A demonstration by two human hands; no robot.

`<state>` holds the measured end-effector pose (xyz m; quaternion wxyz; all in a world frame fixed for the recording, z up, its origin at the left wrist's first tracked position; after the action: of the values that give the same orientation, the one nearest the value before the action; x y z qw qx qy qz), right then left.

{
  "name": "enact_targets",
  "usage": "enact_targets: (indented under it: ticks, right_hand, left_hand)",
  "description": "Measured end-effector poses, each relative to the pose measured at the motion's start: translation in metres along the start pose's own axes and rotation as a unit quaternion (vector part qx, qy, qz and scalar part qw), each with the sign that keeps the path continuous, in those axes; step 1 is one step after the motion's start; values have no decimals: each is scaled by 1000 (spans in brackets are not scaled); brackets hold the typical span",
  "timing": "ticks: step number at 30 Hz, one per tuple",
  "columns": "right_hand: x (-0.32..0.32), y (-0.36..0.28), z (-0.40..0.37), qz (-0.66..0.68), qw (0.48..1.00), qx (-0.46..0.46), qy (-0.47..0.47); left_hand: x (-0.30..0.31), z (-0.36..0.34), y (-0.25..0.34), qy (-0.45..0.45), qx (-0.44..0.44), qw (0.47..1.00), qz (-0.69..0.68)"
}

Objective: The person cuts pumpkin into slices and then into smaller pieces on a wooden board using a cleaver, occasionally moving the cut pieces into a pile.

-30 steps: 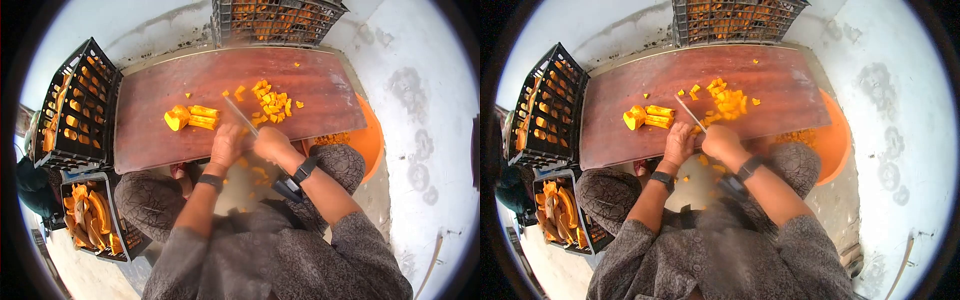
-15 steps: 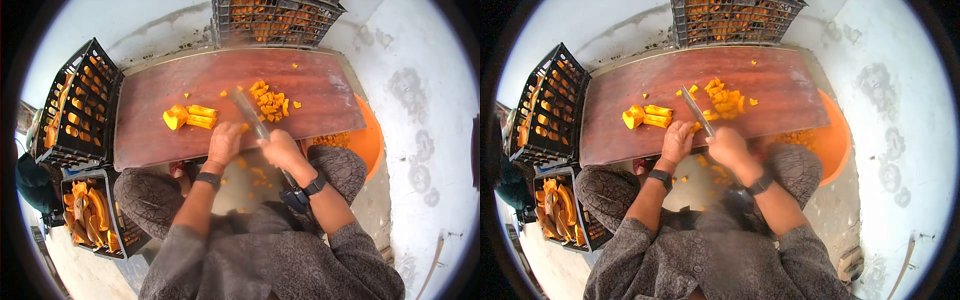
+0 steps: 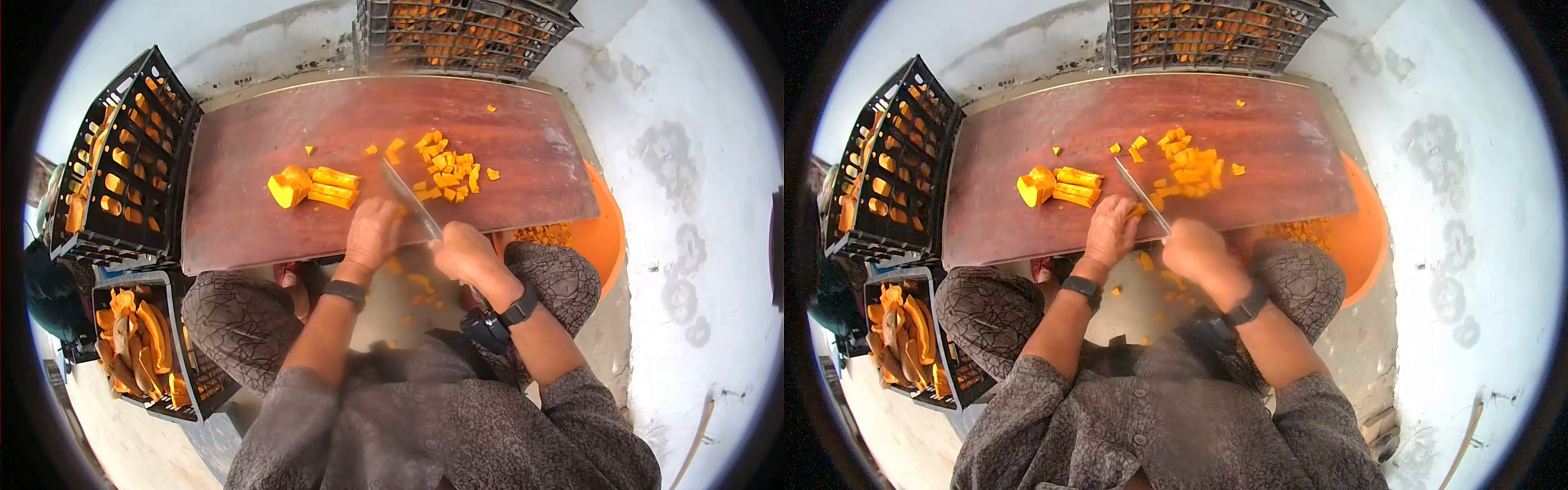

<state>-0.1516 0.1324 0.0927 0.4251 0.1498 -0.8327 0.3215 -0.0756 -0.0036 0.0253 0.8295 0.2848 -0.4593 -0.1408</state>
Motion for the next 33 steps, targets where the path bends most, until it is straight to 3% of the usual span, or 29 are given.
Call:
enact_targets:
  ticks: [7,9,15,19,28,31,33]
  right_hand:
    - [2,-19,20,-30,996,-43,-66]
    - [3,-23,19,-31,985,-102,-139]
    - [-2,-23,23,-58,992,-61,-96]
    - [-4,-22,20,-28,987,-98,-122]
    - [-3,-33,38,-20,997,-29,-66]
    - [-3,-20,38,70,990,-73,-94]
    - [-11,4,43,235,966,-89,-64]
  left_hand:
    - [1,1,1,10,-4,1000,-4]
    - [0,1,1,9,-7,1000,-2]
    - [3,2,7,29,-26,999,-6]
    - [0,2,6,32,-16,999,-5]
    - [-5,3,0,15,14,1000,9]
    - [-3,1,-4,9,12,1000,9]
    - [-3,0,-4,15,8,1000,10]
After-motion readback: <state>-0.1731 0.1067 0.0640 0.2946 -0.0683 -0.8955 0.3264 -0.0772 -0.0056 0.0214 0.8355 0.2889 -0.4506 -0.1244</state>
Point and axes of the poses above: each hand's wrist, its own z-axis towards the middle knuckle, its own x-axis out of the back of the hand, y = z × x, the point moved 6 cm from there along z, towards the middle knuckle, and after that the axes turned 3 degrees about -y, right-handed, at the moved point
